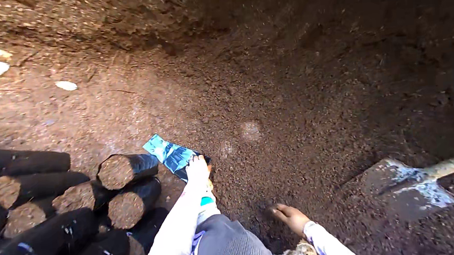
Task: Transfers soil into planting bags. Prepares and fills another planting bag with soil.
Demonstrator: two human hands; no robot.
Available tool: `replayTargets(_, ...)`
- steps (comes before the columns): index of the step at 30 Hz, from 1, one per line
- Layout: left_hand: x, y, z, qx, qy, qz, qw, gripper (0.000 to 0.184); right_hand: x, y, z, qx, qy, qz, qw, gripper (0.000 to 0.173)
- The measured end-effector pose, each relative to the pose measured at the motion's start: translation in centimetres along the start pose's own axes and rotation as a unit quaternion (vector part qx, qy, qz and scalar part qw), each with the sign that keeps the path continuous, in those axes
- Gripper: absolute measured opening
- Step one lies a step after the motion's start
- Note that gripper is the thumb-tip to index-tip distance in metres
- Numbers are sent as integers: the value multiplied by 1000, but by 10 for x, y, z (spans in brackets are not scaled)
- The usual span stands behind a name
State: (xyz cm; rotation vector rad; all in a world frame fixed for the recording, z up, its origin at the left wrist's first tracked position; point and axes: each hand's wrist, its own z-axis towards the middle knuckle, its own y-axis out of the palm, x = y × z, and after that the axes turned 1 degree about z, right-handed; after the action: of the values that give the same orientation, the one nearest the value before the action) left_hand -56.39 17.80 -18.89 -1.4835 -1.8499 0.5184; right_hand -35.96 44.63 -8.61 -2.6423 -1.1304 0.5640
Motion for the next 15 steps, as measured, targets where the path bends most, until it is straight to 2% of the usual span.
replayTargets(2, -4, -1, -3, 9, -11, -3, 1000, 44, -15, 13, 10, 2, -46, 13, 999, 42)
replayTargets(4, -9, -8, -8, 16, -9, -60, 998, 38, -33, 19, 20, 30, -80, 70, 994, 39)
replayTargets(8, -3, -26, -34, 17, 58, -230, 971, 35, -89, 15, 36, 126, -158, 206, 958, 37)
replayTargets(10, 8, -25, -45, -5, 100, -314, 944, 32, -118, 7, 42, 124, -182, 270, 937, 40)
replayTargets(11, 15, -22, -49, -18, 120, -370, 921, 27, -132, 2, 45, 110, -188, 310, 926, 42)
replayTargets(13, 34, -14, -58, -41, 129, -516, 846, 17, -149, -7, 51, 77, -197, 376, 902, 47)
replayTargets(15, 55, -15, -69, -92, 70, -646, 755, 21, -153, -13, 59, 77, -219, 388, 892, 36)
